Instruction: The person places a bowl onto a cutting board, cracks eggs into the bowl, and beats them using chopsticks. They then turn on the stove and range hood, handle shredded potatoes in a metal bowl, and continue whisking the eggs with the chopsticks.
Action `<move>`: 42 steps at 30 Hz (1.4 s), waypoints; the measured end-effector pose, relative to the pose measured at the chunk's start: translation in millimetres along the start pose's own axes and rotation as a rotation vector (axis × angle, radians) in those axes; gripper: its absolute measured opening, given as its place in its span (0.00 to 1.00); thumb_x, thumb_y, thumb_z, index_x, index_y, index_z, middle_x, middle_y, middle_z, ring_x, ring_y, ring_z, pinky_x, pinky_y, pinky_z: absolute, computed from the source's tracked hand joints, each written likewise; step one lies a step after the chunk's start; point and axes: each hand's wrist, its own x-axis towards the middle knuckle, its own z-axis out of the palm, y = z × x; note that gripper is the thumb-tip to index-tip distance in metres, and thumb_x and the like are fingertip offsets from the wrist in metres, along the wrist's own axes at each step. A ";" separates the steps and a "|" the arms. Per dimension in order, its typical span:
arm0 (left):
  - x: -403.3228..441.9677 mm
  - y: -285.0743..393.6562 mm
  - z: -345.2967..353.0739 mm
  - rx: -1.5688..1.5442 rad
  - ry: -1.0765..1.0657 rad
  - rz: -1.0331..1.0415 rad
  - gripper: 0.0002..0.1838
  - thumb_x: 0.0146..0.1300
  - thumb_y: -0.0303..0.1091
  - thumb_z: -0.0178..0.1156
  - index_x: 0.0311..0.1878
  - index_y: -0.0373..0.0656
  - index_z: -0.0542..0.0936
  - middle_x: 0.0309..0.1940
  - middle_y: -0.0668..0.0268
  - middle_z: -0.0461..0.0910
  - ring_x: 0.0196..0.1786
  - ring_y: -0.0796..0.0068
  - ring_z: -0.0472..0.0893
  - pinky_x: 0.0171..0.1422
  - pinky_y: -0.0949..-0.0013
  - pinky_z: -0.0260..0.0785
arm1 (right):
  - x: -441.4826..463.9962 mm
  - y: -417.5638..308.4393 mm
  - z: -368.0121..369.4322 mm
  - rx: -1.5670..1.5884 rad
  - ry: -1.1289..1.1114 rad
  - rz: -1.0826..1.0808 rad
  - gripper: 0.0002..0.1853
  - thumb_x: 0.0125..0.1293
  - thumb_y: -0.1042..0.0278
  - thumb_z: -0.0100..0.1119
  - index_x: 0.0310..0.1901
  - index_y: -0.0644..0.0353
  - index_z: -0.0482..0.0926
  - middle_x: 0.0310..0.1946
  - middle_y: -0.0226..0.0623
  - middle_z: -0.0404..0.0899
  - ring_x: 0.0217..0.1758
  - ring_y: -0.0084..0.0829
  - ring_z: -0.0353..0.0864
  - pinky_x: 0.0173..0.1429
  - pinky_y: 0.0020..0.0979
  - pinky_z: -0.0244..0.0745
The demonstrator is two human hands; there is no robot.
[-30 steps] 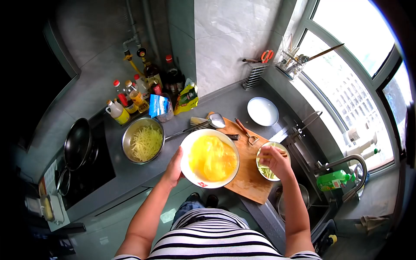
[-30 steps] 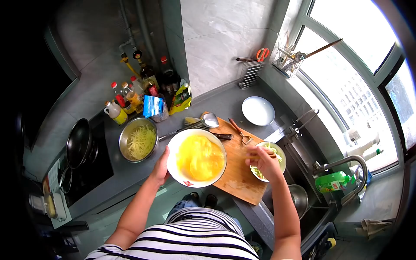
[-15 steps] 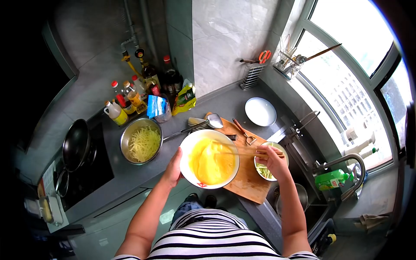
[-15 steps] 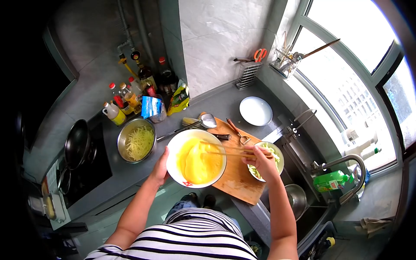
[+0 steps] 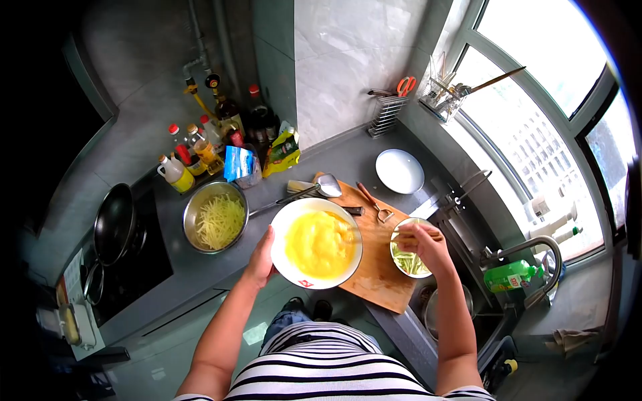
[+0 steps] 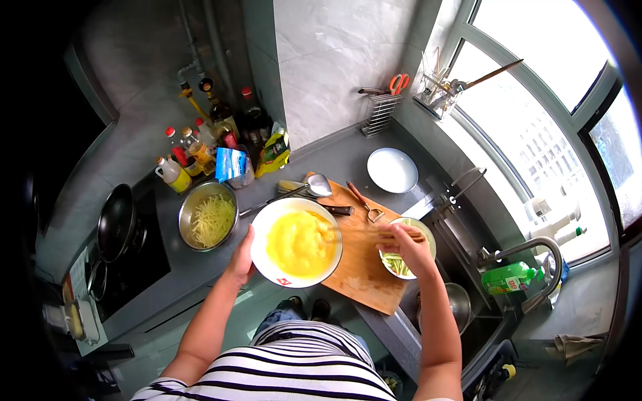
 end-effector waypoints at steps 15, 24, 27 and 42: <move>0.5 1.0 -0.8 0.046 0.022 0.004 0.34 0.72 0.58 0.40 0.65 0.36 0.65 0.60 0.57 0.72 0.60 0.69 0.75 0.63 0.66 0.67 | -9.7 -7.1 13.4 0.041 -0.168 0.127 0.14 0.72 0.64 0.50 0.47 0.67 0.78 0.44 0.41 0.81 0.46 0.33 0.82 0.48 0.34 0.81; 1.5 -1.0 -1.1 0.000 0.003 0.008 0.34 0.72 0.58 0.40 0.67 0.37 0.63 0.59 0.58 0.73 0.56 0.71 0.77 0.57 0.69 0.72 | -7.0 2.2 11.1 0.072 -0.104 0.087 0.16 0.72 0.63 0.49 0.48 0.68 0.78 0.44 0.42 0.81 0.45 0.34 0.82 0.50 0.36 0.81; 0.7 0.8 -1.1 0.003 0.028 -0.010 0.34 0.72 0.58 0.40 0.66 0.37 0.63 0.59 0.58 0.73 0.55 0.71 0.77 0.56 0.68 0.72 | -2.4 2.1 10.9 0.034 0.000 0.038 0.16 0.72 0.62 0.49 0.48 0.69 0.78 0.43 0.43 0.81 0.45 0.34 0.82 0.50 0.36 0.81; 0.5 -4.0 -5.3 0.019 0.065 -0.013 0.34 0.71 0.60 0.39 0.66 0.38 0.64 0.56 0.59 0.75 0.51 0.72 0.80 0.50 0.70 0.76 | -0.9 5.6 1.8 -0.016 -0.011 0.095 0.14 0.72 0.64 0.49 0.47 0.67 0.78 0.46 0.42 0.80 0.44 0.36 0.83 0.49 0.35 0.82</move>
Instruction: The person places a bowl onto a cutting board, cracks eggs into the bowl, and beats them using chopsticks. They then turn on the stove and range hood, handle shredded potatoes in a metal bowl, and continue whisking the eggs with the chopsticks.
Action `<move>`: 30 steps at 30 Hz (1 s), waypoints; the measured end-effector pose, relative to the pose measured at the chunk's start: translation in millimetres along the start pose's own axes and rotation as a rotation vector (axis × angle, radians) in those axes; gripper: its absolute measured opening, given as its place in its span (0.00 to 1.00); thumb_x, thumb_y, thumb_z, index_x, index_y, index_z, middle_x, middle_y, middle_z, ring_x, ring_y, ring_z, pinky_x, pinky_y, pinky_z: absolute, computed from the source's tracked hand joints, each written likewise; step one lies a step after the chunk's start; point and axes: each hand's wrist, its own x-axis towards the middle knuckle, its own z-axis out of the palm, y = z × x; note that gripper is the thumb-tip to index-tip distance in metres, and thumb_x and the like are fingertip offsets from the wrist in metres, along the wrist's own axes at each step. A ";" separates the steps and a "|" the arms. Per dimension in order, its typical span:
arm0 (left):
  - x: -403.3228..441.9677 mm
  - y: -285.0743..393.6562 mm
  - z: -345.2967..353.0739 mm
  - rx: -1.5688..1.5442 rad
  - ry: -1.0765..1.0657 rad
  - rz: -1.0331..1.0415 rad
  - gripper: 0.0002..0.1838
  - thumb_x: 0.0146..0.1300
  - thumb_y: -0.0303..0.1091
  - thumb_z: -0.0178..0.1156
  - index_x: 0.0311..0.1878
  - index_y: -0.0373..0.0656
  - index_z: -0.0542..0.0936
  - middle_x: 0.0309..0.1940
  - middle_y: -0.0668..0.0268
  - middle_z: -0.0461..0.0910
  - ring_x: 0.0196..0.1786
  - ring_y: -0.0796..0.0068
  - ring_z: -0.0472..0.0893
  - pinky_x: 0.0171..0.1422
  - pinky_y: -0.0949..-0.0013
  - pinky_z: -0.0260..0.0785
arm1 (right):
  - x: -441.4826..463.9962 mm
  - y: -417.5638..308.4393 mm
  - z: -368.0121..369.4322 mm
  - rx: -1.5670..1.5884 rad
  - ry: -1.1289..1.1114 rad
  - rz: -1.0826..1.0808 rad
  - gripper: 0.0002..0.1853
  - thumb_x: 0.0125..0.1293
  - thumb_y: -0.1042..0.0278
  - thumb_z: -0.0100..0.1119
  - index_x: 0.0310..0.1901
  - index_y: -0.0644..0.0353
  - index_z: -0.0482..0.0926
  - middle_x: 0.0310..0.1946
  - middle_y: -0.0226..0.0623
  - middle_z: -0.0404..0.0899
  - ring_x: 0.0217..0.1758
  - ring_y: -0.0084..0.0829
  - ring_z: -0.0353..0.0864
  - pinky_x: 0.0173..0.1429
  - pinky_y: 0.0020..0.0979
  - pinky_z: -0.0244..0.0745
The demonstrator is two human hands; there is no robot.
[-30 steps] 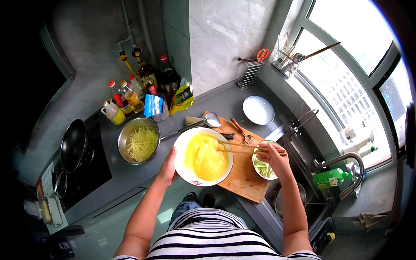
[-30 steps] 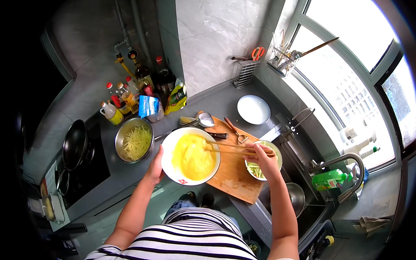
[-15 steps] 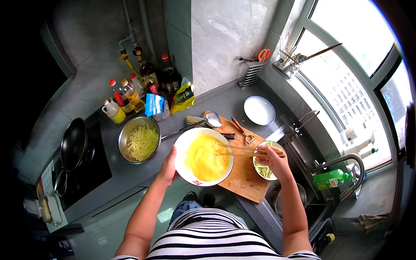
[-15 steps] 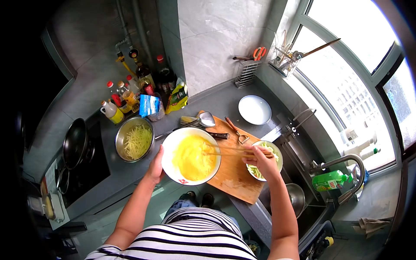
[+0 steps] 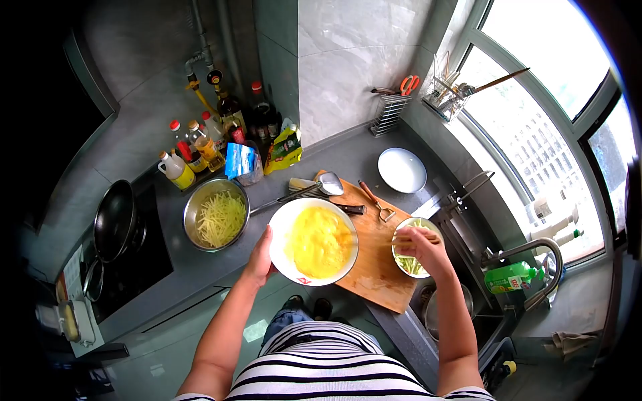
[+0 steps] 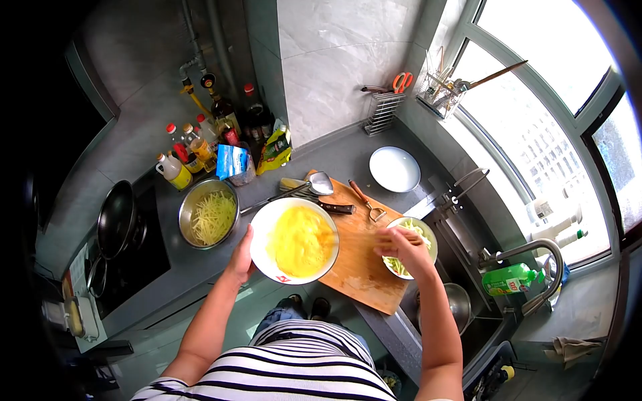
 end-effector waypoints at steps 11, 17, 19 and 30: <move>3.8 -6.2 -2.4 0.023 -0.005 0.028 0.34 0.71 0.59 0.39 0.66 0.39 0.64 0.55 0.60 0.76 0.49 0.74 0.80 0.47 0.72 0.76 | -0.4 2.5 4.7 0.043 -0.186 0.012 0.17 0.73 0.62 0.48 0.51 0.67 0.77 0.47 0.41 0.80 0.49 0.33 0.81 0.54 0.36 0.78; 0.9 -2.9 -4.0 0.016 -0.025 0.014 0.34 0.71 0.59 0.40 0.66 0.39 0.64 0.57 0.59 0.74 0.53 0.72 0.79 0.51 0.69 0.75 | -1.7 0.6 6.2 0.052 -0.334 0.119 0.17 0.73 0.63 0.47 0.52 0.67 0.76 0.49 0.42 0.79 0.50 0.35 0.81 0.55 0.37 0.78; 1.3 -2.3 -2.1 0.023 -0.018 0.025 0.34 0.71 0.59 0.40 0.66 0.39 0.64 0.57 0.59 0.74 0.53 0.72 0.79 0.51 0.69 0.75 | 1.2 6.3 1.6 0.141 -0.269 0.018 0.16 0.72 0.65 0.47 0.52 0.68 0.76 0.51 0.42 0.78 0.52 0.37 0.80 0.55 0.39 0.78; 0.8 0.2 -1.8 0.025 -0.013 0.014 0.34 0.71 0.59 0.39 0.66 0.39 0.64 0.55 0.60 0.76 0.49 0.74 0.81 0.46 0.70 0.77 | 2.0 11.8 0.1 0.134 -0.304 0.067 0.16 0.70 0.70 0.47 0.55 0.70 0.74 0.55 0.46 0.76 0.55 0.39 0.78 0.59 0.42 0.75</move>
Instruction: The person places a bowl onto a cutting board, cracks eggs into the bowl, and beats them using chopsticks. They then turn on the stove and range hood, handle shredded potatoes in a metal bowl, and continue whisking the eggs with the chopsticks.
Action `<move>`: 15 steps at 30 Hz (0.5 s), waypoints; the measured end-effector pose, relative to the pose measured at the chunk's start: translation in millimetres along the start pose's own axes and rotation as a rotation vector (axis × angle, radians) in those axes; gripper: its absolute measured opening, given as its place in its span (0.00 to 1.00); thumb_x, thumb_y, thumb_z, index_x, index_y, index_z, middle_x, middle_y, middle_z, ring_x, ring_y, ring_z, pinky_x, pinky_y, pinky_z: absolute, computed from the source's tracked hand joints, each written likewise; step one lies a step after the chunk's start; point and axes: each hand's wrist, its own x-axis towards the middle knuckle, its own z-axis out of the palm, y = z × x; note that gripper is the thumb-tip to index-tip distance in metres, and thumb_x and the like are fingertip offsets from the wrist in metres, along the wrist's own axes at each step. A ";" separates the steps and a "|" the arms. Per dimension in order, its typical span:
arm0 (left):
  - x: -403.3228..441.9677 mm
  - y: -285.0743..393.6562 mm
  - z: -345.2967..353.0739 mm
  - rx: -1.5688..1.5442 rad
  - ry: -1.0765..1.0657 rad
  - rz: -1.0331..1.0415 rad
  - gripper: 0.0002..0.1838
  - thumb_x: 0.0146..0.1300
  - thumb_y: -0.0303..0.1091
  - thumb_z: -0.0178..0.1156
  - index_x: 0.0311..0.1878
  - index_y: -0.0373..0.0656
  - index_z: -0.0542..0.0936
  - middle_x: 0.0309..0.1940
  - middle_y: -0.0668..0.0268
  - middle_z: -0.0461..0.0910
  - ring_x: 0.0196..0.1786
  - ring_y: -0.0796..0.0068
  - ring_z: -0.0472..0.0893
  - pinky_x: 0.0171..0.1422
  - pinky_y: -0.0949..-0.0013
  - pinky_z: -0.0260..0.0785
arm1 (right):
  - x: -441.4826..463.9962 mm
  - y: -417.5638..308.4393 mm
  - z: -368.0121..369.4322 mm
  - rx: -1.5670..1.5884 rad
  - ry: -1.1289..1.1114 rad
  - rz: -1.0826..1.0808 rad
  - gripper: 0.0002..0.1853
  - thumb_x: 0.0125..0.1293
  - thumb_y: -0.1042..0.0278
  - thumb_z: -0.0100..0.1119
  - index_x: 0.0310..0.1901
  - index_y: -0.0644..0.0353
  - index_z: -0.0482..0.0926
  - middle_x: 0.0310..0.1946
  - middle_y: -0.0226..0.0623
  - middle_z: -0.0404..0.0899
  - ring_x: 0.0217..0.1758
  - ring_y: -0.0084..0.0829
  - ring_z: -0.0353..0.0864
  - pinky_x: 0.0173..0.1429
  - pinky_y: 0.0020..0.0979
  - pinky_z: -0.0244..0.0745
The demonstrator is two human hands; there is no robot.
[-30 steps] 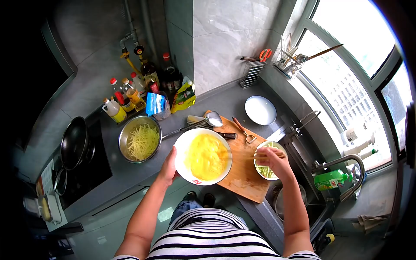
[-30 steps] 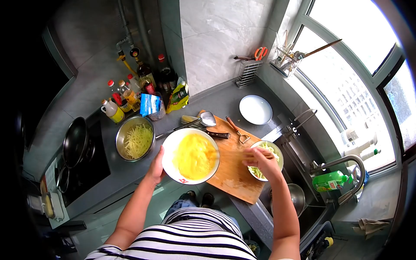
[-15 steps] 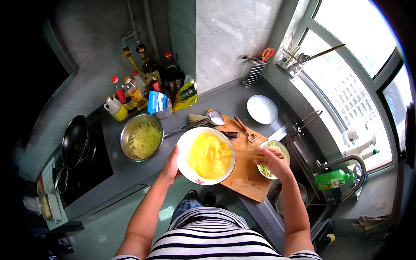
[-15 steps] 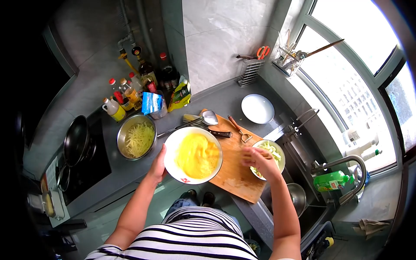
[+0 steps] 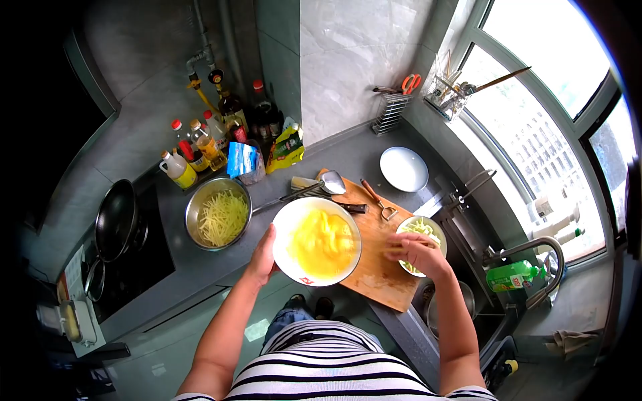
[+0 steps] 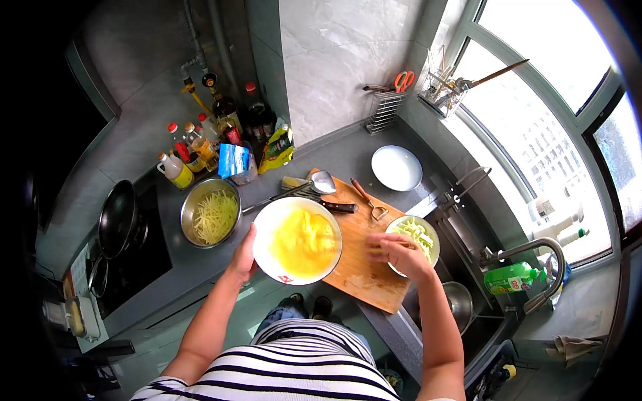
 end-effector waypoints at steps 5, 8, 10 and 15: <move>1.6 -0.9 -1.3 -0.001 -0.013 0.004 0.34 0.71 0.60 0.39 0.65 0.40 0.65 0.54 0.61 0.77 0.47 0.75 0.81 0.44 0.72 0.77 | -2.8 -6.2 2.9 0.076 0.068 -0.062 0.16 0.71 0.71 0.46 0.55 0.72 0.73 0.55 0.47 0.75 0.55 0.41 0.78 0.60 0.43 0.75; 3.2 -3.2 -6.8 0.047 -0.010 -0.001 0.34 0.71 0.61 0.39 0.65 0.40 0.65 0.53 0.61 0.77 0.46 0.76 0.82 0.41 0.73 0.77 | -5.2 -5.9 1.3 0.040 -0.024 0.059 0.17 0.71 0.71 0.46 0.55 0.72 0.73 0.53 0.49 0.76 0.54 0.41 0.79 0.60 0.43 0.75; 4.0 -6.3 -7.7 0.059 -0.004 -0.012 0.34 0.71 0.61 0.39 0.65 0.40 0.65 0.53 0.61 0.77 0.45 0.76 0.82 0.41 0.73 0.77 | -8.3 -10.6 6.7 0.074 0.038 -0.035 0.16 0.70 0.72 0.45 0.55 0.72 0.73 0.53 0.48 0.76 0.54 0.41 0.79 0.60 0.43 0.74; 2.4 -2.8 -1.0 0.026 0.006 0.004 0.34 0.71 0.61 0.39 0.65 0.41 0.65 0.52 0.61 0.78 0.46 0.76 0.82 0.41 0.74 0.77 | -5.9 -7.2 5.2 0.028 0.045 -0.011 0.17 0.71 0.70 0.47 0.55 0.71 0.73 0.53 0.46 0.76 0.54 0.41 0.79 0.60 0.41 0.74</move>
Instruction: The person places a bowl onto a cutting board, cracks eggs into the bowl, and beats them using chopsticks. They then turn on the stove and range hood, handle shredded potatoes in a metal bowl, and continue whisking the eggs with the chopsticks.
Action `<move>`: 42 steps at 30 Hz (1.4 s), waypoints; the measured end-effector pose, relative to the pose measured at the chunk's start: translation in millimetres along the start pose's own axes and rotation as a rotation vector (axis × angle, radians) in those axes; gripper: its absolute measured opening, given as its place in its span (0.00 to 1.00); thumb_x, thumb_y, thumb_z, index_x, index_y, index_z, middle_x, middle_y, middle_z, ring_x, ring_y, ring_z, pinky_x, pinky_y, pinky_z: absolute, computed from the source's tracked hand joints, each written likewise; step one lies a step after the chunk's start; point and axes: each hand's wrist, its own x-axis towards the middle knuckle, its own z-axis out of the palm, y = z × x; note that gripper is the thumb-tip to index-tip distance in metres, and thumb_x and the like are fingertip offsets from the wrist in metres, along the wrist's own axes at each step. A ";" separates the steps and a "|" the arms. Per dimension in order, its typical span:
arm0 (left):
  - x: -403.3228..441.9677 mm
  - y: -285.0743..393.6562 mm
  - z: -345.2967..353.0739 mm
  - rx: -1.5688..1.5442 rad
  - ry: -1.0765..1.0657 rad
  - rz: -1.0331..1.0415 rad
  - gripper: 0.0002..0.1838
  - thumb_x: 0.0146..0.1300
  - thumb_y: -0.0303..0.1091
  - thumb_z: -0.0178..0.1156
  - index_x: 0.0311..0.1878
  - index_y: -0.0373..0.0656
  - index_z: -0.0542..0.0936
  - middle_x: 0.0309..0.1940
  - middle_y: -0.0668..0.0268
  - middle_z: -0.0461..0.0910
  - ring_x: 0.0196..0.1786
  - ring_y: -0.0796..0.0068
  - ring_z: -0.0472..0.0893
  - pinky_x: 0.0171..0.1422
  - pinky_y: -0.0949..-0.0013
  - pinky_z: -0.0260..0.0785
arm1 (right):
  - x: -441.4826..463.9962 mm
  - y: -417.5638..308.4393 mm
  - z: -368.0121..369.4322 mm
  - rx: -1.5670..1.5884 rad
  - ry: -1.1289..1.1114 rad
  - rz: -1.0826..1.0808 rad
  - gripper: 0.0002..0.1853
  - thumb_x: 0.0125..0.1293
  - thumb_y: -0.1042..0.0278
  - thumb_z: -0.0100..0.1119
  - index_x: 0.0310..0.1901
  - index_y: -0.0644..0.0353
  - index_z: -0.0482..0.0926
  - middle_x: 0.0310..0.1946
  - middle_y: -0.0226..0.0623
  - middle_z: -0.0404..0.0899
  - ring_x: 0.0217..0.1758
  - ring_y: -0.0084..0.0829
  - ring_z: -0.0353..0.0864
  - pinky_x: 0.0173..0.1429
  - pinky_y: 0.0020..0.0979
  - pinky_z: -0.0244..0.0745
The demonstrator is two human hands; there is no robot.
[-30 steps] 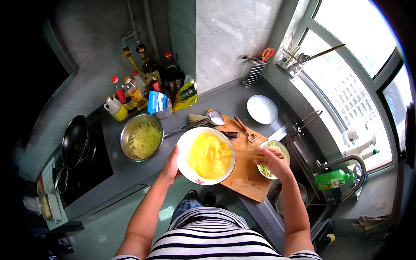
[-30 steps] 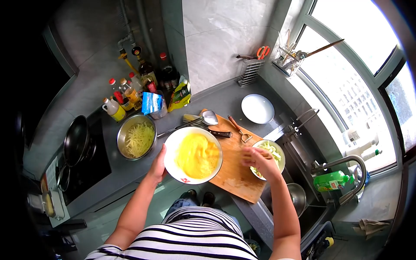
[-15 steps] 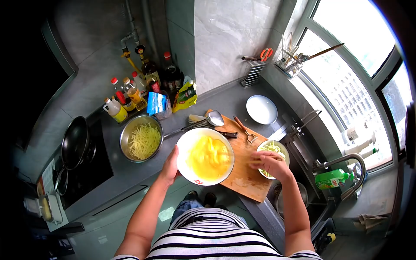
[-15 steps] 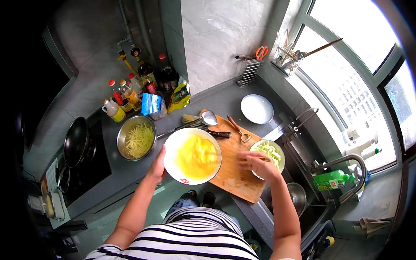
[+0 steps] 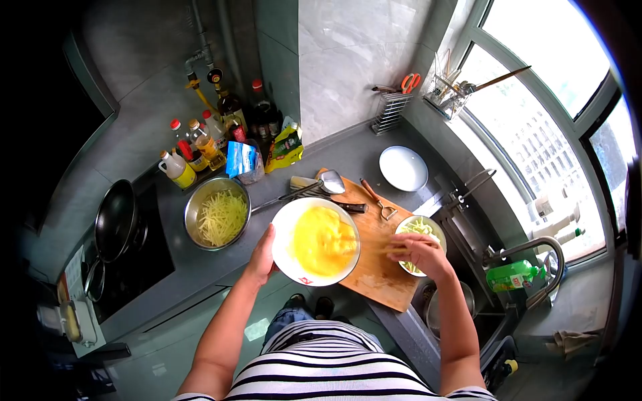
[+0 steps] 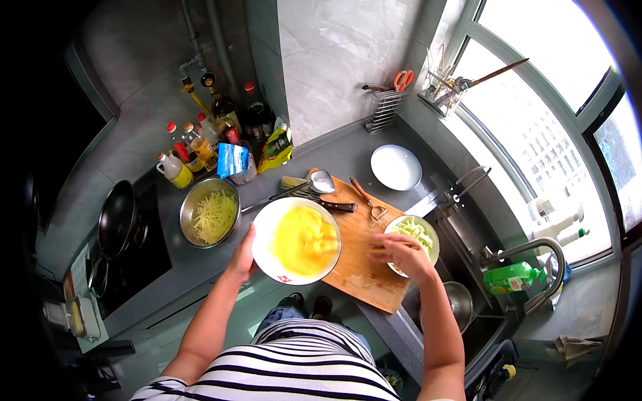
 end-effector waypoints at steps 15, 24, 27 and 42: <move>1.7 0.4 8.2 -0.114 0.015 -0.036 0.33 0.71 0.59 0.40 0.66 0.41 0.64 0.53 0.61 0.77 0.44 0.74 0.83 0.40 0.72 0.78 | 11.3 6.8 3.4 0.011 -0.029 -0.017 0.19 0.72 0.68 0.43 0.58 0.72 0.71 0.52 0.49 0.77 0.55 0.41 0.78 0.61 0.40 0.73; 0.4 1.4 5.0 -0.081 -0.054 -0.004 0.34 0.71 0.59 0.40 0.66 0.38 0.63 0.58 0.58 0.74 0.53 0.70 0.79 0.52 0.68 0.75 | 8.1 5.0 -0.2 0.073 -0.154 0.002 0.17 0.72 0.69 0.44 0.55 0.70 0.74 0.53 0.48 0.76 0.56 0.41 0.78 0.60 0.42 0.74; -2.5 6.0 7.1 -0.090 -0.040 -0.018 0.34 0.71 0.59 0.40 0.66 0.38 0.63 0.58 0.59 0.74 0.54 0.70 0.79 0.53 0.68 0.75 | 5.5 0.6 -6.3 0.046 0.026 -0.058 0.16 0.72 0.69 0.45 0.53 0.70 0.75 0.53 0.48 0.77 0.53 0.43 0.80 0.59 0.42 0.76; 4.5 -0.2 4.4 -0.091 -0.015 -0.009 0.35 0.71 0.60 0.40 0.66 0.39 0.63 0.56 0.59 0.75 0.51 0.72 0.80 0.49 0.69 0.77 | -0.1 -19.0 6.6 -0.087 0.070 -0.055 0.17 0.70 0.69 0.46 0.54 0.73 0.74 0.49 0.50 0.78 0.53 0.41 0.80 0.59 0.41 0.75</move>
